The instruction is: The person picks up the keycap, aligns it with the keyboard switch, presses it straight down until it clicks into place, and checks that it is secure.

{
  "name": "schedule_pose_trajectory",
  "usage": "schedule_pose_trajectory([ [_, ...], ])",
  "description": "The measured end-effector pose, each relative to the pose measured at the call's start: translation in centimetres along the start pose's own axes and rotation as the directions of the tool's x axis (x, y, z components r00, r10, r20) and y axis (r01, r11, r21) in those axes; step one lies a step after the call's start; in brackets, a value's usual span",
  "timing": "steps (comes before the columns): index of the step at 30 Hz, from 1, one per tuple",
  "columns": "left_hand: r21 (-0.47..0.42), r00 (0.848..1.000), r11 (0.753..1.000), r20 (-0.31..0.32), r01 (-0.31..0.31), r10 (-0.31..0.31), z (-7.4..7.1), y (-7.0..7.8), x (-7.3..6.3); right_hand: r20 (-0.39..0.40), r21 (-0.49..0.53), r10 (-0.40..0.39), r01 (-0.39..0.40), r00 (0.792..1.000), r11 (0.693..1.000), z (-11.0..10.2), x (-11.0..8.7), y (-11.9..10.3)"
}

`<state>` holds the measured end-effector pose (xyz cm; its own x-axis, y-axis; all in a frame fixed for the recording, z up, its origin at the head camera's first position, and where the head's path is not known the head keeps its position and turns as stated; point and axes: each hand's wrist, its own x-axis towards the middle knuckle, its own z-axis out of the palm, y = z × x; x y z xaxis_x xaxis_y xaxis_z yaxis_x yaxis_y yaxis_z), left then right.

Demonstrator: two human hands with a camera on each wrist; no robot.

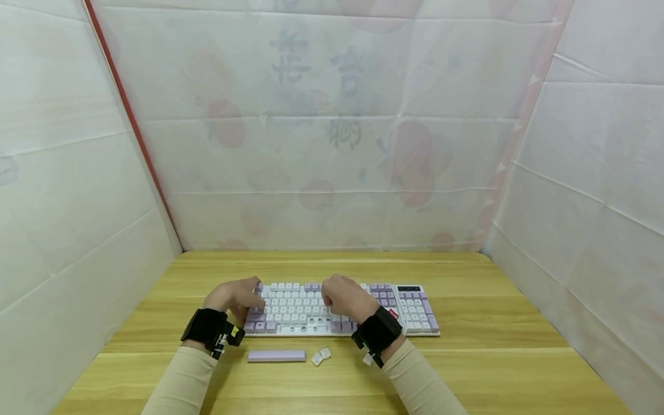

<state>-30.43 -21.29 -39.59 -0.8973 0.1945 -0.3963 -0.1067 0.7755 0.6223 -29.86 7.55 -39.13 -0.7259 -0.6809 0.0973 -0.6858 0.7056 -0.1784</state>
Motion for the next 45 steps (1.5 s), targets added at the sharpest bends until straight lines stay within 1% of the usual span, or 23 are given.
schedule_pose_trajectory([
  [9,0.018,1.0,1.0,-0.009,0.005,-0.005,-0.04,-0.08,0.08,0.013,0.004,0.004,-0.004,1.0,1.0,0.05,0.07,-0.26],
  [16,0.024,1.0,1.0,-0.01,-0.002,0.002,-0.02,-0.06,0.1,0.005,-0.007,0.014,-0.014,1.0,1.0,0.12,0.05,-0.17],
  [25,0.006,1.0,1.0,-0.005,-0.001,0.001,-0.05,-0.05,-0.01,0.02,-0.004,0.031,-0.031,0.999,1.0,0.11,0.08,-0.21],
  [35,0.013,1.0,1.0,-0.002,-0.001,0.001,-0.08,-0.16,-0.08,0.03,0.036,0.029,-0.03,0.999,0.999,-0.12,0.21,-0.08],
  [42,0.0,1.0,1.0,-0.003,-0.001,0.001,-0.16,-0.08,-0.09,0.066,0.089,0.054,-0.06,0.996,0.994,-0.32,0.28,0.16],
  [45,-0.006,1.0,1.0,0.001,-0.006,0.007,-0.18,-0.14,-0.06,0.073,0.086,0.054,-0.06,0.996,0.994,-0.27,0.3,0.23],
])
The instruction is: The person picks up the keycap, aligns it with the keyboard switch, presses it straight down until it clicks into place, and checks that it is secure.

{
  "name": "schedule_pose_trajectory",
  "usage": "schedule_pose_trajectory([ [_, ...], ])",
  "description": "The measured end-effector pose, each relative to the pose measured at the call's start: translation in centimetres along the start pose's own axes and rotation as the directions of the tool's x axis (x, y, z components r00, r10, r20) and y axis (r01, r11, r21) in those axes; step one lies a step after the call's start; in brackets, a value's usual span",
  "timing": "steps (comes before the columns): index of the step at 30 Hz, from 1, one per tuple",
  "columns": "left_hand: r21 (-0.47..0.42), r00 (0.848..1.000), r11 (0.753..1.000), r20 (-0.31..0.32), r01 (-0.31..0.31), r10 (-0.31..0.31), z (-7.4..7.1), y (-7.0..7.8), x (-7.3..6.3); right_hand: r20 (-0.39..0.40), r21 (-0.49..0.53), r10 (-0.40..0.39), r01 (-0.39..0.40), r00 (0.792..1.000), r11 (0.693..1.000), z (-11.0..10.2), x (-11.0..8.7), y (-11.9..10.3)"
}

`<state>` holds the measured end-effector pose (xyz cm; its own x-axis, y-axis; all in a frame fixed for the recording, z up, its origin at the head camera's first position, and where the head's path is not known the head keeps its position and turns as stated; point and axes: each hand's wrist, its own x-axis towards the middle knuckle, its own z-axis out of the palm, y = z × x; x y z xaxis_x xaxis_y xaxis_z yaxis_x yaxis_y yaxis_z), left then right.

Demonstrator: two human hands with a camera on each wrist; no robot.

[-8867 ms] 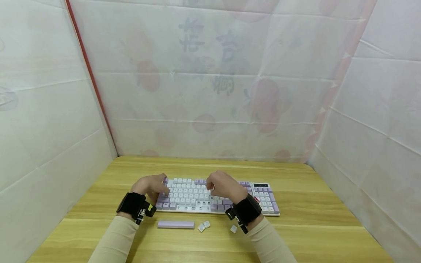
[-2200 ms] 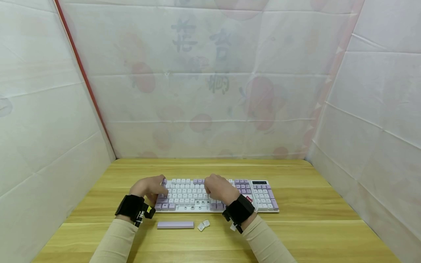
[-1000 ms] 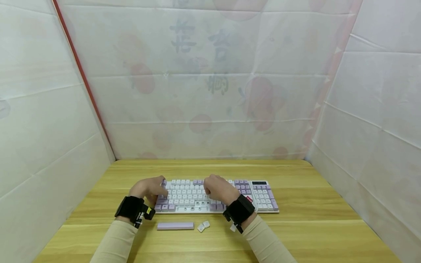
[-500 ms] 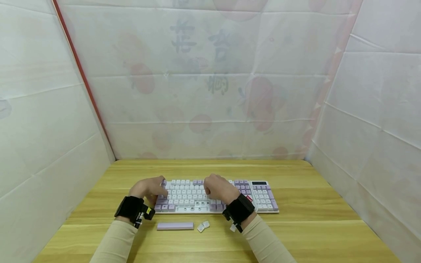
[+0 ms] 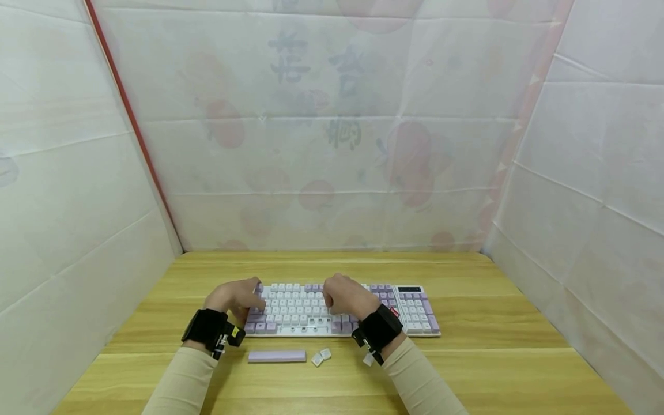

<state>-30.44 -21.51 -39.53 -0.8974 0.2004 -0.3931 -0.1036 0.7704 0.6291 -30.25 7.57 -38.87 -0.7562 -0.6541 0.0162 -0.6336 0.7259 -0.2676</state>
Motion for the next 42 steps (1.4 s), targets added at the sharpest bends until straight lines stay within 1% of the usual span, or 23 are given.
schedule_pose_trajectory([
  [7,-0.002,1.0,1.0,-0.001,0.003,-0.003,0.13,0.02,0.0,-0.013,-0.032,0.018,-0.018,1.0,0.999,0.1,-0.02,0.01],
  [15,-0.007,1.0,1.0,0.005,0.0,0.0,0.17,0.01,0.14,-0.003,-0.023,0.037,-0.037,0.999,0.999,0.07,-0.08,-0.08],
  [19,0.006,1.0,1.0,0.0,0.004,-0.004,0.19,0.08,0.15,-0.001,-0.025,0.033,-0.033,0.999,0.999,0.06,-0.11,-0.16],
  [25,0.02,1.0,1.0,-0.005,0.01,-0.01,0.15,0.21,0.13,-0.012,-0.057,0.027,-0.027,1.0,0.998,-0.05,-0.17,-0.4],
  [31,0.017,1.0,1.0,-0.011,0.015,-0.014,0.17,0.23,0.15,-0.009,-0.043,0.043,-0.043,0.999,0.998,0.03,-0.23,-0.43],
  [37,0.023,1.0,1.0,-0.008,0.015,-0.015,0.19,0.19,0.2,-0.001,-0.04,0.035,-0.035,0.999,0.999,0.11,-0.25,-0.41],
  [42,0.025,1.0,1.0,-0.007,0.013,-0.013,0.15,0.16,0.18,-0.013,-0.055,0.027,-0.027,1.0,0.998,0.07,-0.22,-0.47],
])
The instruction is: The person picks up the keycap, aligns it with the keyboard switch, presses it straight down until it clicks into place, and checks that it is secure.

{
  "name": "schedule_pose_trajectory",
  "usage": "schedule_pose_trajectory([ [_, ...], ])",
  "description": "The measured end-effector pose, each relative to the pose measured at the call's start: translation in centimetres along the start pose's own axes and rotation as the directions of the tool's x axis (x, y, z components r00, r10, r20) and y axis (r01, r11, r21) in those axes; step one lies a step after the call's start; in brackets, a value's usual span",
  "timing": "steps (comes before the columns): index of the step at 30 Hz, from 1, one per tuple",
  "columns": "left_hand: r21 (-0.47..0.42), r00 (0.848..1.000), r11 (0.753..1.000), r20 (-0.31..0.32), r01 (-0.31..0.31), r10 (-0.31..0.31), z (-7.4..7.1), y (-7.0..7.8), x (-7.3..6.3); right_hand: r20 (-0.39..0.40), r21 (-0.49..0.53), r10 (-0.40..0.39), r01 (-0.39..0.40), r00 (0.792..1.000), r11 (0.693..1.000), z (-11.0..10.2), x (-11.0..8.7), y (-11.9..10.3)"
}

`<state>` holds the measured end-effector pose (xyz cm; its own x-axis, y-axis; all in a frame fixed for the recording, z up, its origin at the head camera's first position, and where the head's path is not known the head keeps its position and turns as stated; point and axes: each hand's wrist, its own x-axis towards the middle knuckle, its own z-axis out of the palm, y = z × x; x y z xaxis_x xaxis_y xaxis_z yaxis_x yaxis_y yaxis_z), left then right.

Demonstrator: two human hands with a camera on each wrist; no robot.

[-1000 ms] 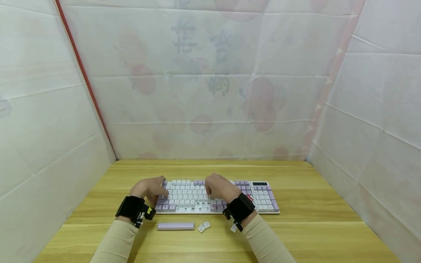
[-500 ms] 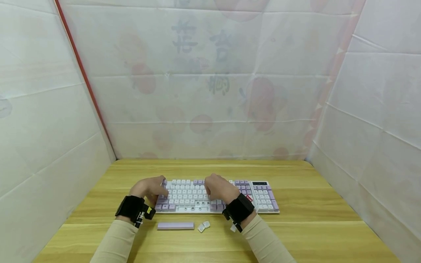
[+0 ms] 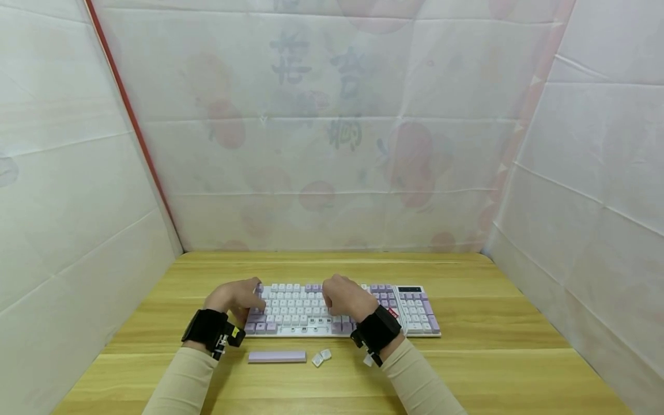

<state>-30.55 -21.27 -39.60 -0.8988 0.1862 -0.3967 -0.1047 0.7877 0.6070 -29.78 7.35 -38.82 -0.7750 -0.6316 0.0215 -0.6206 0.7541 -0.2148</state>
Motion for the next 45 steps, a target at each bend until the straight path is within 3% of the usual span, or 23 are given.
schedule_pose_trajectory([
  [20,-0.006,1.0,1.0,-0.003,0.0,0.0,0.06,0.16,-0.04,0.013,0.015,0.056,-0.056,0.998,0.998,0.08,0.14,0.19],
  [28,-0.001,1.0,1.0,-0.001,0.004,-0.004,0.03,0.15,-0.16,0.029,0.045,0.029,-0.03,0.999,0.999,-0.22,0.16,0.17],
  [45,0.001,1.0,1.0,0.002,-0.001,0.001,-0.04,0.1,0.01,-0.008,-0.023,0.036,-0.036,0.999,0.999,-0.21,0.4,-0.04],
])
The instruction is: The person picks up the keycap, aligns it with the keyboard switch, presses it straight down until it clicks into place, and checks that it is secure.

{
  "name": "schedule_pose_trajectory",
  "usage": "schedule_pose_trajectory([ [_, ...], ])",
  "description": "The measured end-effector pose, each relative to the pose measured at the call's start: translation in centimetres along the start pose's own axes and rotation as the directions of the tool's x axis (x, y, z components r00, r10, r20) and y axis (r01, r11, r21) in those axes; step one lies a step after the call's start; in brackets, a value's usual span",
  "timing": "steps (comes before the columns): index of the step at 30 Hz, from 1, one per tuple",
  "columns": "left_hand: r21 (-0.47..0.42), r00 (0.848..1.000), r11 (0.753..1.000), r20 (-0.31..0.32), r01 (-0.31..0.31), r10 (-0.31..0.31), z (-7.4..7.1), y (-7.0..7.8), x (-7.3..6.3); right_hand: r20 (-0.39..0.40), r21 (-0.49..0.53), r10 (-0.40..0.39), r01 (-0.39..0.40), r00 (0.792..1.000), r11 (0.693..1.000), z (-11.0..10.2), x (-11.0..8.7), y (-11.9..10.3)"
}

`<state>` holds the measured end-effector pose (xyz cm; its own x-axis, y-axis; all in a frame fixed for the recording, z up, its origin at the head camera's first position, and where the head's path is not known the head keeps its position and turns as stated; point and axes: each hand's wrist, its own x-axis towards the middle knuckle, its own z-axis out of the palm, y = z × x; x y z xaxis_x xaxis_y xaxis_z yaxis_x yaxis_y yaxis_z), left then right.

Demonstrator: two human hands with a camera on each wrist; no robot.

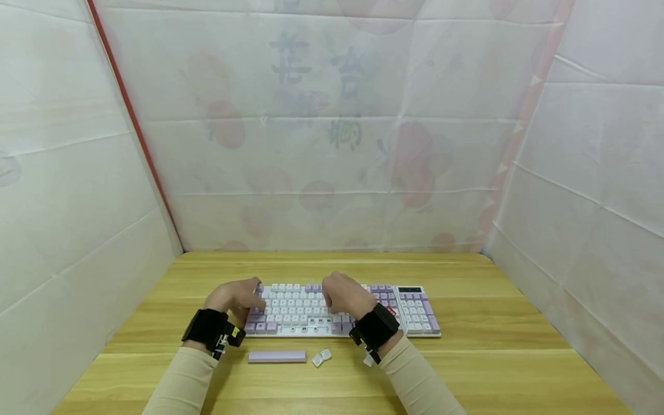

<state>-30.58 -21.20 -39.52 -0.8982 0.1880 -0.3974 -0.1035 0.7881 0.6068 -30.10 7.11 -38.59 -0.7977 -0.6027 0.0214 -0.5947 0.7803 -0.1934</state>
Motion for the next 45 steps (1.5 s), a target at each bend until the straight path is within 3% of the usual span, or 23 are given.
schedule_pose_trajectory([
  [25,-0.001,1.0,1.0,-0.006,0.008,-0.008,0.11,0.0,0.09,-0.018,-0.022,-0.031,0.03,0.999,0.999,0.32,-0.05,-0.02],
  [45,-0.018,1.0,1.0,-0.002,-0.001,0.001,-0.02,-0.27,-0.21,0.002,-0.041,0.023,-0.022,1.0,0.999,0.46,0.55,0.13],
])
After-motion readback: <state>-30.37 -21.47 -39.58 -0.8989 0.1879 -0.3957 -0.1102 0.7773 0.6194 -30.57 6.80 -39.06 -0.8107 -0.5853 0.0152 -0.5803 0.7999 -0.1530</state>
